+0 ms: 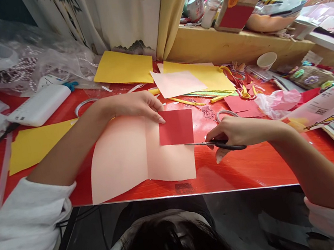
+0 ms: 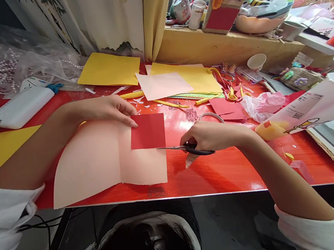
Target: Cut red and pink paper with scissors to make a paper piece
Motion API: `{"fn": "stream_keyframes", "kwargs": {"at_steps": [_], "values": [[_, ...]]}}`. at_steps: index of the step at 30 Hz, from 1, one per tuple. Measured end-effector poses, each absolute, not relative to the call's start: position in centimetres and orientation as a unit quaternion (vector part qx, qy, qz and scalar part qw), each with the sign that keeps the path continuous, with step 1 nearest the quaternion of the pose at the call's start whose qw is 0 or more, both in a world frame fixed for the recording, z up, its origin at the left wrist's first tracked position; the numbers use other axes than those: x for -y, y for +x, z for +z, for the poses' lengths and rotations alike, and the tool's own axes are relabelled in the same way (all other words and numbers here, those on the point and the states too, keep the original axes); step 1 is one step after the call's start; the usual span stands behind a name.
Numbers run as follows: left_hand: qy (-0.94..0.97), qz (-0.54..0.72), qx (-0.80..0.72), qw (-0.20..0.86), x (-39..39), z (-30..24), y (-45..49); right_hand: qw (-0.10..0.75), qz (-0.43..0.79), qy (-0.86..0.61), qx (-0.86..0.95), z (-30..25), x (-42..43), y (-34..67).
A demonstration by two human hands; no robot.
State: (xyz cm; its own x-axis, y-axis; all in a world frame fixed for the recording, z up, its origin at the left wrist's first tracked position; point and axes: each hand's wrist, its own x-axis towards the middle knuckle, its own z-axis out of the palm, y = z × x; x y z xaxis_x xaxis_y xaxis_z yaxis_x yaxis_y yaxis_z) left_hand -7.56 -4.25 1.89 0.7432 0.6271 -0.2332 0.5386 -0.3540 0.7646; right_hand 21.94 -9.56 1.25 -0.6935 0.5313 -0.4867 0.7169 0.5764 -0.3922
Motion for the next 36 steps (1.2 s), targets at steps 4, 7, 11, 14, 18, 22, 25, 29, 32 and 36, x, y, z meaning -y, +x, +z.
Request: {"fn": "stream_keyframes", "kwargs": {"at_steps": [4, 7, 11, 14, 18, 22, 25, 29, 32, 36], "values": [[0.825, 0.054, -0.347, 0.443, 4.1, 1.8, -7.6, 0.162, -0.332, 0.368, -0.854, 1.5, 9.7, 21.9], [0.827, 0.055, -0.348, 0.438, 4.1, 1.8, -7.6, 0.167, -0.377, 0.39, -0.824, 1.7, 9.9, 21.6], [0.83, 0.049, -0.34, 0.44, 4.2, 1.8, -7.6, 0.171, -0.394, 0.398, -0.811, 1.9, 10.0, 21.2], [0.834, 0.047, -0.334, 0.437, 4.1, 1.8, -7.6, 0.171, -0.377, 0.395, -0.82, 1.8, 9.9, 21.1], [0.839, 0.048, -0.335, 0.426, 4.0, 1.7, -7.7, 0.168, -0.351, 0.386, -0.836, 1.6, 9.8, 21.2], [0.835, 0.047, -0.341, 0.429, 4.1, 1.8, -7.6, 0.168, -0.348, 0.38, -0.84, 1.6, 9.8, 21.2], [0.828, 0.055, -0.351, 0.434, 4.2, 1.9, -7.6, 0.17, -0.357, 0.387, -0.833, 1.9, 9.9, 21.1], [0.827, 0.069, -0.351, 0.434, 4.2, 1.9, -7.6, 0.17, -0.365, 0.391, -0.828, 2.4, 10.0, 21.3], [0.824, 0.074, -0.359, 0.431, 4.2, 1.9, -7.7, 0.164, -0.349, 0.399, -0.832, 2.5, 10.1, 21.5], [0.817, 0.085, -0.379, 0.427, 4.2, 1.9, -8.1, 0.167, -0.352, 0.41, -0.824, 2.7, 10.0, 22.2]]}}
